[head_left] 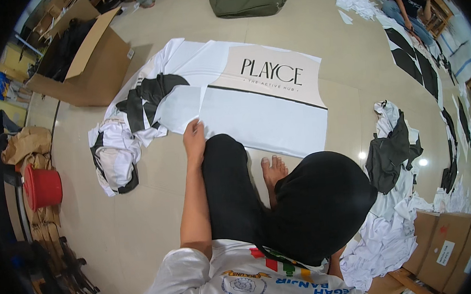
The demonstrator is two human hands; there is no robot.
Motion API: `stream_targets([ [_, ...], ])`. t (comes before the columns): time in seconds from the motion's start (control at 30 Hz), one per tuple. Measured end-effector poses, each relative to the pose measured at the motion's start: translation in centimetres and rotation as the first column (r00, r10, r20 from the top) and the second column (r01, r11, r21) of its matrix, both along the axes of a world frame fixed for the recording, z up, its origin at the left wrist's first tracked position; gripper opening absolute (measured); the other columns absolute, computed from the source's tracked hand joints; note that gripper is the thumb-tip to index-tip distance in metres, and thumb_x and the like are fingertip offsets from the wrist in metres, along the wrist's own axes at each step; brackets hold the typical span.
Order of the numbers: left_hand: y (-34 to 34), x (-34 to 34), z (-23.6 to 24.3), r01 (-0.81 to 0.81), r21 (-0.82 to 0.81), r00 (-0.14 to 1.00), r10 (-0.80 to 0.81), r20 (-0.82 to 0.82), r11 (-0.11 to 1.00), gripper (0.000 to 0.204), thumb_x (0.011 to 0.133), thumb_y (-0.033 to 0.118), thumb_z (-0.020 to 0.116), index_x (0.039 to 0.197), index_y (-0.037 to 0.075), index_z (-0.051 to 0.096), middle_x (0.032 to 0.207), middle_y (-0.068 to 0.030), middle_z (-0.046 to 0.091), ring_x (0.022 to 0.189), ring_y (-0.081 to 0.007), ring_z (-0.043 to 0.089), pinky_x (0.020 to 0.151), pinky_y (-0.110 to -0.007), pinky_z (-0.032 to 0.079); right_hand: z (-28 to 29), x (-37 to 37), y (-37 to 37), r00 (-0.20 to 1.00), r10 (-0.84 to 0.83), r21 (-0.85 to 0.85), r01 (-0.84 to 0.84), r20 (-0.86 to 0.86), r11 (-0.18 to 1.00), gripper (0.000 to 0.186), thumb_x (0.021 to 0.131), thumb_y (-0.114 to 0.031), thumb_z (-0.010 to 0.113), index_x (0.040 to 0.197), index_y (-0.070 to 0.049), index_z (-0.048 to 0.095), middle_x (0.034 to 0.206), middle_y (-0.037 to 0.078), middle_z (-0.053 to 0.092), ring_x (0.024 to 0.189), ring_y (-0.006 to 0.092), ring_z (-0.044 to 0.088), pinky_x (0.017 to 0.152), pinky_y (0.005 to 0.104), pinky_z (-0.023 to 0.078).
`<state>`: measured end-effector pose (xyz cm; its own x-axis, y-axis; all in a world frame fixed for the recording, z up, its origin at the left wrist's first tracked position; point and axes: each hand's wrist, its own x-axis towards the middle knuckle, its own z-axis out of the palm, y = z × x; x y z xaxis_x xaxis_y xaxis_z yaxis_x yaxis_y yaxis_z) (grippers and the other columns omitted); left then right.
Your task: The person sits on the floor and uses scissors to cut a large white fabric sheet that has a printed logo. They trim the edges of the fabric, following the printed design, and remove excess material.
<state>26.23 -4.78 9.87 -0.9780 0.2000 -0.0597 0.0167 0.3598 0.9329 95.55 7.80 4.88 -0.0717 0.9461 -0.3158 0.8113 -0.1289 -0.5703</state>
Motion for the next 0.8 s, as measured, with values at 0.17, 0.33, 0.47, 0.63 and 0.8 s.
stream_targets([
  [0.17,-4.2,-0.2,-3.2,-0.001,-0.129,0.999,0.006,0.037,0.992,0.045,0.106,0.022,0.069,0.143,-0.003,0.066,0.133,-0.0238,0.074,0.123,-0.0316,0.072,0.105,-0.041,0.056,1.6,-0.5,1.1,0.923,0.294,-0.022,-0.298,0.249,0.954,0.031,0.080,-0.029,0.086,0.072,-0.006,0.067,0.081,0.018,0.070,0.076,0.0392,0.070,0.071,0.0483,0.054],
  [0.33,-5.1,0.8,-3.6,-0.001,-0.155,0.997,0.014,0.082,0.988,0.043,0.107,0.020,0.068,0.142,-0.004,0.067,0.133,-0.0222,0.074,0.123,-0.0309,0.072,0.104,-0.041,0.056,1.0,0.2,1.6,0.898,0.423,-0.002,-0.426,0.123,0.905,0.034,0.079,-0.034,0.087,0.073,-0.007,0.068,0.074,0.020,0.068,0.075,0.0417,0.071,0.071,0.0516,0.055],
  [0.47,-5.1,-0.9,-3.5,0.009,-0.134,1.000,-0.008,0.011,0.991,0.041,0.107,0.018,0.067,0.142,-0.003,0.067,0.137,-0.0207,0.074,0.125,-0.0313,0.071,0.105,-0.041,0.056,3.1,-2.4,4.3,0.778,0.527,-0.211,-0.483,0.342,0.850,0.032,0.090,-0.029,0.080,0.077,-0.002,0.068,0.079,0.024,0.072,0.081,0.0460,0.073,0.073,0.0553,0.056],
  [0.63,-3.3,-6.0,-3.0,0.120,-0.273,0.955,-0.186,-0.229,0.955,0.041,0.106,0.017,0.068,0.143,-0.002,0.067,0.137,-0.0228,0.072,0.127,-0.0362,0.070,0.109,-0.043,0.053,5.2,-18.6,15.1,0.957,0.286,0.131,-0.289,0.043,0.948,0.029,0.102,-0.025,0.072,0.091,0.002,0.068,0.083,0.023,0.072,0.081,0.0444,0.072,0.075,0.0507,0.056],
  [0.8,6.1,-12.1,-2.5,0.360,-0.416,0.841,-0.484,-0.244,0.835,0.047,0.104,0.015,0.068,0.149,0.000,0.061,0.150,-0.0266,0.062,0.141,-0.0428,0.059,0.121,-0.047,0.045,-1.6,-33.9,28.6,0.986,0.158,0.507,-0.114,-0.045,0.854,0.046,0.096,-0.040,0.081,0.112,0.001,0.067,0.108,0.022,0.073,0.102,0.0408,0.070,0.090,0.0503,0.054],
])
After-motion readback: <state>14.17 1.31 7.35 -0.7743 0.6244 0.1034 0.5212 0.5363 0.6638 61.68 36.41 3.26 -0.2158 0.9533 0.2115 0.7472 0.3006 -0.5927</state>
